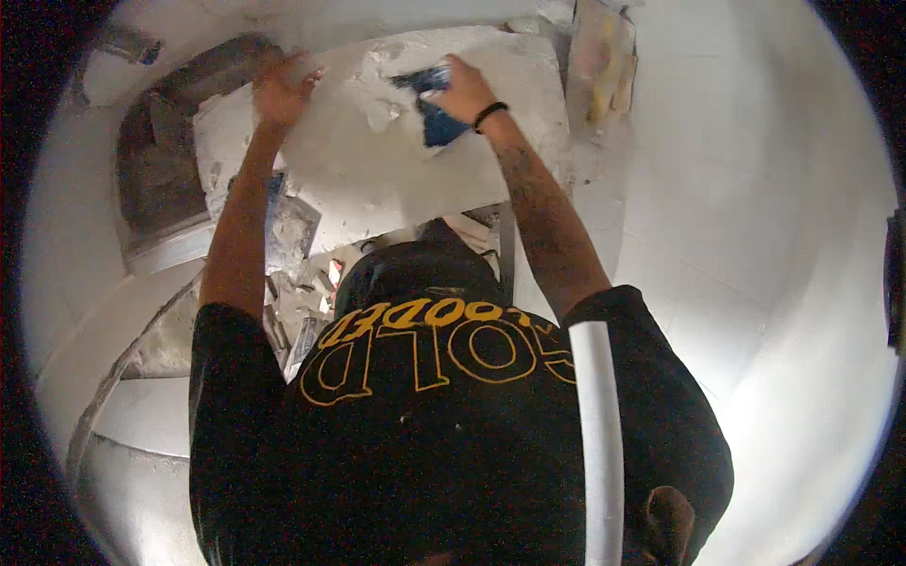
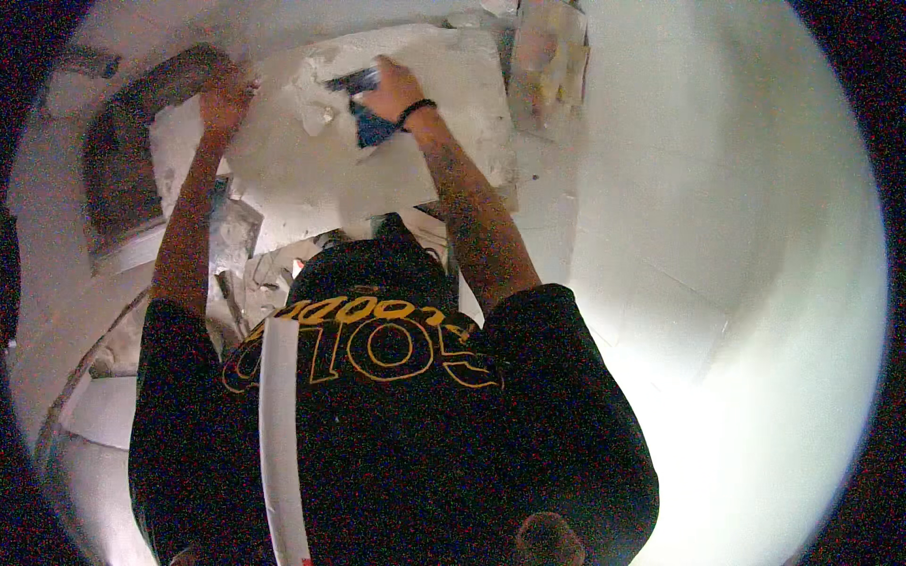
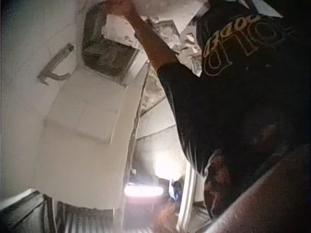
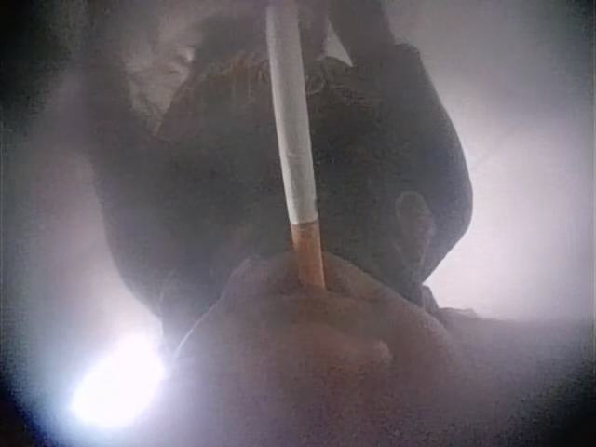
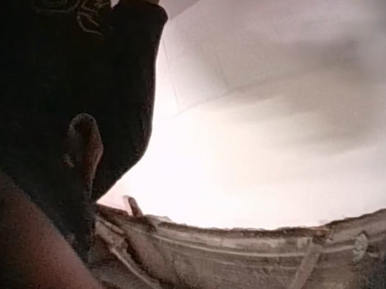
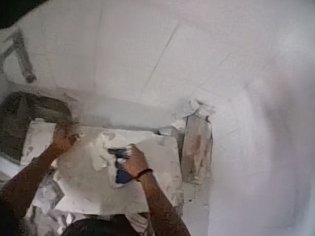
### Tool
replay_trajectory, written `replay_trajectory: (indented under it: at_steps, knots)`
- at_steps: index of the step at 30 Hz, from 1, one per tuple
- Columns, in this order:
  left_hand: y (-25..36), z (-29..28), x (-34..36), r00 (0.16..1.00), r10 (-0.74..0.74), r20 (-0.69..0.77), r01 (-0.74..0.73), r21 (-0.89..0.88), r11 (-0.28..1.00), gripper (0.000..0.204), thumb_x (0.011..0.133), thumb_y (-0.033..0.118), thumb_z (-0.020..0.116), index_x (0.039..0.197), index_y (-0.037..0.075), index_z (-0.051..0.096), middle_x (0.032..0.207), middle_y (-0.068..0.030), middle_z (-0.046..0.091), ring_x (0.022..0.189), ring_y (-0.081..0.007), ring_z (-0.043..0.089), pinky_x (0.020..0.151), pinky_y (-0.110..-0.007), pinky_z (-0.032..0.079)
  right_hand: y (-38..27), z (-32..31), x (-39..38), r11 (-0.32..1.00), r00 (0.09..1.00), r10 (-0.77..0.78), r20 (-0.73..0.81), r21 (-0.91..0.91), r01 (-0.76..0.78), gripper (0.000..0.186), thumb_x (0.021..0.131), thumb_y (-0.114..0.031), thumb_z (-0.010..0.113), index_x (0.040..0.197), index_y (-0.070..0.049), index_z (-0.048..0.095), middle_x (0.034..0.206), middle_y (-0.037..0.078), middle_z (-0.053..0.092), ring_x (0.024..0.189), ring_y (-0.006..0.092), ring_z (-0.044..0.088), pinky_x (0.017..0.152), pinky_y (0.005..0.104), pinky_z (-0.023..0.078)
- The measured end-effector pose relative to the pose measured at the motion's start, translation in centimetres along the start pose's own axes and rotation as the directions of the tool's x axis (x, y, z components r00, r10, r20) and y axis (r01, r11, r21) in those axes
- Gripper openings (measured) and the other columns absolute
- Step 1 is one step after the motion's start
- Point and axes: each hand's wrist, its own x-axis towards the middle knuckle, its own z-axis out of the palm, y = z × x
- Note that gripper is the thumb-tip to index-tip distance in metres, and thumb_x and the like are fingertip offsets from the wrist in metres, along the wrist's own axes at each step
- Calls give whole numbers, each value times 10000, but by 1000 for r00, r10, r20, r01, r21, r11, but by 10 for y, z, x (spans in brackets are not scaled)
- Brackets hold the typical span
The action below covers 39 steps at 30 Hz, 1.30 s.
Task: Applying and smoothing plaster onto a wall using a spatula and scraper.
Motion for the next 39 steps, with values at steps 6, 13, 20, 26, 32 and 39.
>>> replay_trajectory:
  at_steps: [6, 13, 20, 26, 32, 39]
  knots:
    - [-1, -5, -3, 998, -66, 12, 66, 12, 998, 387, 765, 386, 588, 1065, 143, 577, 1054, -119, 584, 998, -310, 524, 938, -445, 334, 53, -62, 1, 998, 996, 31, -86, 65, -25, 544, 617, -245, 712, 1052, 16, 513, 969, 208, 597, 912, 334, 576, 829, 388, 453]
    - [7, -13, -2, 989, -137, 51, 140, -76, 987, 414, 764, 376, 593, 1119, 167, 546, 1118, -116, 557, 1070, -306, 480, 958, -435, 323, 8, 3, 36, 973, 983, -180, -27, -153, 173, 730, 605, -359, 714, 1172, 13, 441, 1096, 240, 538, 1055, 341, 504, 929, 389, 390]
    - [6, -58, -24, 956, -276, -95, 239, -290, 927, 413, 754, 303, 625, 1110, 108, 550, 1134, -126, 541, 1088, -317, 462, 938, -396, 354, 23, -62, 48, 996, 988, -85, 129, -28, 90, 581, 645, -242, 730, 1131, -45, 480, 1076, 144, 551, 1017, 242, 511, 879, 347, 398]
    - [6, -159, -144, 765, -643, -37, 637, 194, 746, 470, 697, 323, 685, 1083, 84, 560, 1063, -154, 552, 1011, -342, 490, 861, -416, 391, 48, -55, 104, 929, 995, -44, 85, -363, 72, 663, 640, -314, 735, 1144, 19, 462, 1169, 197, 507, 1085, 316, 484, 904, 368, 390]
    - [26, -170, -182, 669, -743, 20, 738, 93, 668, 525, 633, 333, 729, 1053, 76, 545, 968, -148, 534, 969, -324, 496, 809, -406, 408, -53, -2, 119, 827, 968, -121, 218, -517, 220, 830, 605, -398, 737, 1234, 23, 396, 1196, 210, 486, 1117, 325, 466, 964, 363, 366]
    - [34, -174, -166, 593, -803, 59, 774, 235, 588, 554, 585, 341, 754, 989, 31, 537, 982, -150, 532, 959, -329, 500, 782, -403, 438, -112, 35, 90, 764, 898, -307, 316, -480, 431, 707, 624, -400, 719, 1178, -39, 470, 1146, 192, 527, 1076, 324, 496, 922, 378, 398]
